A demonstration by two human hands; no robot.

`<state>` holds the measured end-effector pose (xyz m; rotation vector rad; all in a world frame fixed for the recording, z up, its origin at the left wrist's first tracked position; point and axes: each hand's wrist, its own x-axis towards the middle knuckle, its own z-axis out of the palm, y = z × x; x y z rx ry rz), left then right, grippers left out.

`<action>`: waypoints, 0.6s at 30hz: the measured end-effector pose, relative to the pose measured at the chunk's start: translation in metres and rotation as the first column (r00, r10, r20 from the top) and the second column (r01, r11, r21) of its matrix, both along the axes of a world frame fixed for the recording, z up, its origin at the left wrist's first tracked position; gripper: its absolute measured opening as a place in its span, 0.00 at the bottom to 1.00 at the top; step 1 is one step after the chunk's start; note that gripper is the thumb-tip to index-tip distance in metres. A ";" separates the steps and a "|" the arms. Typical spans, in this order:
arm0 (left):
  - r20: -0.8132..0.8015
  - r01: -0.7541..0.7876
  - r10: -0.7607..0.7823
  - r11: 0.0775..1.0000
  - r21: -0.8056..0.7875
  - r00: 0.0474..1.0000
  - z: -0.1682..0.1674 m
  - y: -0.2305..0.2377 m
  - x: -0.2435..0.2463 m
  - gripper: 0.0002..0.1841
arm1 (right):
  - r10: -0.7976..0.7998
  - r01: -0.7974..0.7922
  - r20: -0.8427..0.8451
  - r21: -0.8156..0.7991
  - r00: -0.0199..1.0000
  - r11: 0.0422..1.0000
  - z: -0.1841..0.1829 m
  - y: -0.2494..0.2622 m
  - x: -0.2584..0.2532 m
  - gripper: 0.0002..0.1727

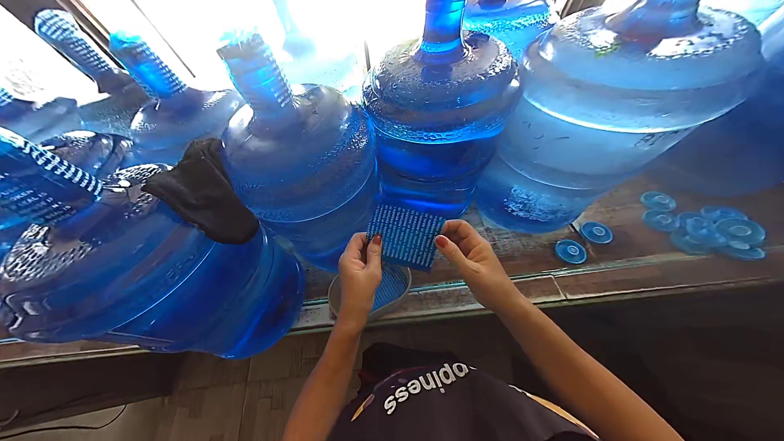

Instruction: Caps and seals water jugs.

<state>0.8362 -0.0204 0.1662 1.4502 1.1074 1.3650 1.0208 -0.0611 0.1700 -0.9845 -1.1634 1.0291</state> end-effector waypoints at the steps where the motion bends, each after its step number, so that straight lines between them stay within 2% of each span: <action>1: -0.006 -0.018 0.018 1.000 0.017 1.000 -0.002 -0.001 0.001 0.05 | -0.009 0.009 -0.007 -0.013 1.000 1.000 0.001 0.000 -0.003 0.05; 5: -0.030 0.000 0.003 0.996 0.090 1.000 -0.006 -0.006 0.003 0.06 | -0.085 0.087 0.033 -0.044 0.996 0.995 0.002 0.004 -0.009 0.05; 8: 0.060 0.140 -0.151 0.976 0.166 0.987 -0.006 -0.010 -0.006 0.08 | -0.178 0.174 0.114 0.042 0.977 0.984 -0.002 0.006 -0.006 0.05; 10: 0.259 0.304 -0.316 0.949 0.085 0.913 -0.008 -0.008 -0.016 0.20 | -0.174 0.164 0.123 0.089 0.977 0.982 -0.003 0.006 0.000 0.09; 12: 0.475 0.405 -0.310 0.907 -0.111 0.824 -0.005 -0.006 -0.020 0.32 | -0.054 0.043 0.095 0.113 0.994 0.993 -0.002 0.004 0.005 0.11; 13: 0.509 0.434 -0.285 0.878 -0.201 0.812 -0.001 -0.008 -0.021 0.33 | 0.034 -0.045 0.089 0.120 0.995 0.992 -0.001 0.003 0.006 0.11; 15: 0.512 0.556 -0.387 0.799 -0.229 0.767 0.004 -0.023 -0.032 0.18 | 0.147 -0.168 0.143 0.155 0.979 0.974 0.002 -0.001 0.002 0.12; 16: 0.545 0.657 -0.482 0.733 -0.179 0.686 0.003 -0.030 -0.040 0.13 | 0.185 -0.217 0.180 0.175 0.966 0.960 0.003 -0.002 0.000 0.15; 17: 0.577 0.733 -0.546 0.666 -0.141 0.607 0.005 -0.034 -0.047 0.11 | 0.207 -0.247 0.211 0.186 0.955 0.951 0.004 -0.003 -0.002 0.18; 18: 0.601 0.762 -0.560 0.634 -0.133 0.571 0.009 -0.036 -0.050 0.09 | 0.220 -0.263 0.224 0.187 0.950 0.946 0.005 -0.004 -0.005 0.19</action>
